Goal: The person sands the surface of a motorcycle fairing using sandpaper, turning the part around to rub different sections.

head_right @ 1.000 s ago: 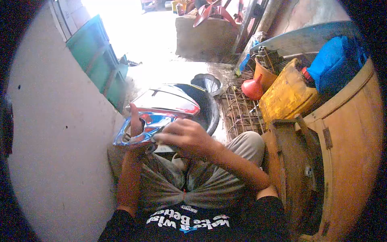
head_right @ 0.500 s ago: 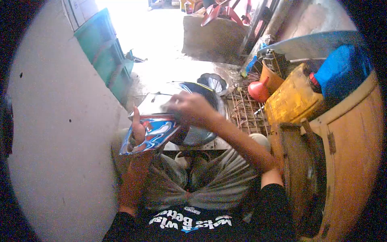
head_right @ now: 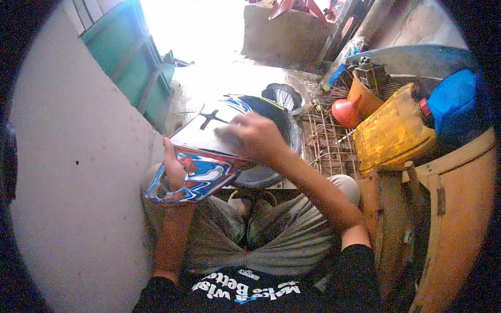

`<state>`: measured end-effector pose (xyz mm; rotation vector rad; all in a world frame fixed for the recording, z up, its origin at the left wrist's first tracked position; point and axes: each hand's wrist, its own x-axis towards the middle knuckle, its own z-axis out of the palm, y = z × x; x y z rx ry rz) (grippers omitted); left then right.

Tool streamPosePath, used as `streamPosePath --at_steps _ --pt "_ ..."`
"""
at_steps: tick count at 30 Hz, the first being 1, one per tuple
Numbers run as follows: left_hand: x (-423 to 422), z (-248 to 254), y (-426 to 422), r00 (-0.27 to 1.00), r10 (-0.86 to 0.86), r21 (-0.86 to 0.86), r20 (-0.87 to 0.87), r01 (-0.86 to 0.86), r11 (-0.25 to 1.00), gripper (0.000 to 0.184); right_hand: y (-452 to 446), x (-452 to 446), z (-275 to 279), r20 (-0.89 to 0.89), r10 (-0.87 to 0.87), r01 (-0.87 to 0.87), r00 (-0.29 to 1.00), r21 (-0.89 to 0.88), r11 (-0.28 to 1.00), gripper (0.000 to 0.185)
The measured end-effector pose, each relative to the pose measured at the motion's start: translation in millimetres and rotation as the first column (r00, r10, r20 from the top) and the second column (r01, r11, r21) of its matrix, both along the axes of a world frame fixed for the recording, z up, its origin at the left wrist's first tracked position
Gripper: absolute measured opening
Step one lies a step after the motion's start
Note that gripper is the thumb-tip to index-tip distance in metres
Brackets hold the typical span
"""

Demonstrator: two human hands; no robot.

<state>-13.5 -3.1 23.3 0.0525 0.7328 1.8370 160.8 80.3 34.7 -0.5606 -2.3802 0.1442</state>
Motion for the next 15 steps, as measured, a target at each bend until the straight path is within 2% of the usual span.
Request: streamPosePath --at_steps 1,2,3,5,6,7,9,11,13,14,15 --pt "1 -1 0 1.0 -0.001 -0.003 -0.009 0.001 1.0 0.072 7 1 2 -0.016 -0.081 0.081 0.997 0.006 0.997 0.025" --pt "-1 -7 -1 1.0 -0.022 0.016 -0.021 0.022 1.0 0.072 -3 6 0 0.074 -0.045 0.046 0.996 -0.01 0.999 0.029" --pt "0 -10 0 0.999 -0.028 0.044 -0.035 0.029 0.999 0.072 -20 2 -3 0.053 0.05 -0.054 0.997 0.081 0.995 0.032" --pt "4 -13 2 0.997 -0.03 0.101 -0.069 0.037 0.994 0.072 -49 1 0 0.107 0.257 -0.259 0.96 0.008 0.966 0.03" --pt "4 -14 2 0.995 -0.027 0.13 -0.094 0.039 0.991 0.072 -40 4 2 0.135 0.223 -0.232 0.966 0.054 0.971 0.031" --pt "2 -18 0 0.99 -0.078 0.119 -0.115 0.092 0.989 0.072 -23 7 -3 0.068 0.141 -0.149 0.988 0.119 0.982 0.029" --pt "-1 -25 -1 0.972 -0.185 0.103 -0.145 0.2 0.974 0.072 -30 8 -5 0.055 0.109 -0.113 0.993 0.078 0.991 0.026" --pt "4 -26 3 0.973 -0.208 0.136 -0.103 0.221 0.966 0.071 -36 6 3 0.051 0.071 -0.074 0.996 0.057 0.996 0.024" --pt "0 -36 2 0.973 -0.223 0.088 -0.06 0.228 0.97 0.07 -55 -3 -3 0.051 0.258 -0.26 0.965 0.037 0.965 0.021" --pt "-2 -41 3 0.972 -0.232 0.081 -0.042 0.235 0.969 0.07 -42 -1 -7 0.103 0.194 -0.195 0.976 0.008 0.981 0.023" --pt "1 -37 4 0.976 -0.21 0.067 -0.056 0.213 0.975 0.069 -26 1 -4 0.041 0.093 -0.093 0.995 0.009 0.996 0.026"
